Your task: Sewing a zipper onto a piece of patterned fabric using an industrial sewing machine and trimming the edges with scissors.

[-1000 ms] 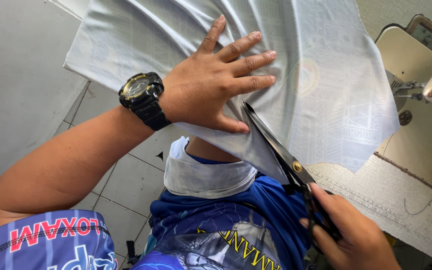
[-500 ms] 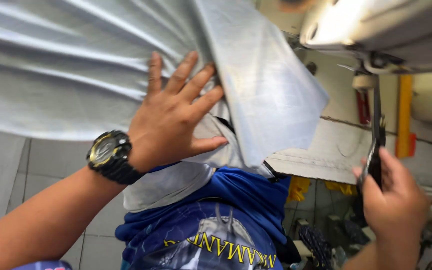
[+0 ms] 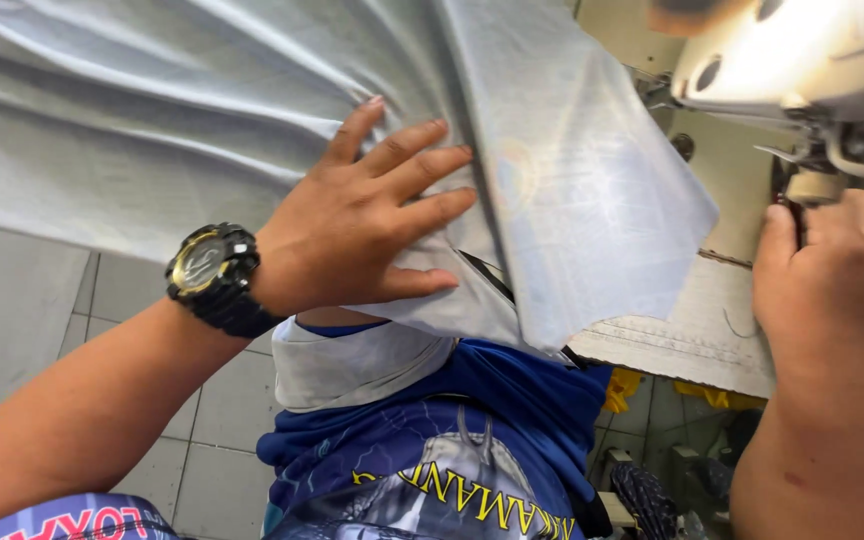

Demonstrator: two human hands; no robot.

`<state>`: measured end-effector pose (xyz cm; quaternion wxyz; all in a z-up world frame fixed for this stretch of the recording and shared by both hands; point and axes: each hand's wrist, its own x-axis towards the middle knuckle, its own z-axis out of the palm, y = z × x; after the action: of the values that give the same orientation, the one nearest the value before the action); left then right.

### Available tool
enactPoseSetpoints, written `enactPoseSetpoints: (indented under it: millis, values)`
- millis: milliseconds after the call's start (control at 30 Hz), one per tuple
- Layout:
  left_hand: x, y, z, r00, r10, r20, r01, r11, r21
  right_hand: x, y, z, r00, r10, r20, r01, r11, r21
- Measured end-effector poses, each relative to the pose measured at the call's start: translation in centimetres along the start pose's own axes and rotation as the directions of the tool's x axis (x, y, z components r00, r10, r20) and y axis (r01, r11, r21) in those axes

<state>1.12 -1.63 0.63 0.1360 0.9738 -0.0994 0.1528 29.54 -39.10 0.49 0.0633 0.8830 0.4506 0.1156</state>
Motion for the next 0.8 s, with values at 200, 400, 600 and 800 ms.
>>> enactPoseSetpoints:
  millis: [200,400,600,800]
  values:
    - [-0.1,-0.2,0.0,0.999,0.008,-0.047,-0.012,0.996,-0.085,-0.2,-4.8,-2.6,0.966,-0.016,-0.257,0.039,0.996,0.082]
    - [-0.1,-0.1,0.5,0.997,0.022,-0.076,-0.025,0.999,-0.046,0.0,-16.7,-9.9,0.986,0.138,0.097,-0.162,0.623,0.765]
    - [-0.2,0.0,0.4,0.996,0.026,-0.086,-0.027,0.999,-0.017,2.0,-20.9,-11.5,0.975,-0.205,0.083,0.062,0.614,0.787]
    - [-0.3,0.2,0.4,0.997,0.004,-0.075,-0.005,1.0,-0.016,1.7,-20.1,-10.9,0.897,-0.115,0.427,-0.28,0.6,0.749]
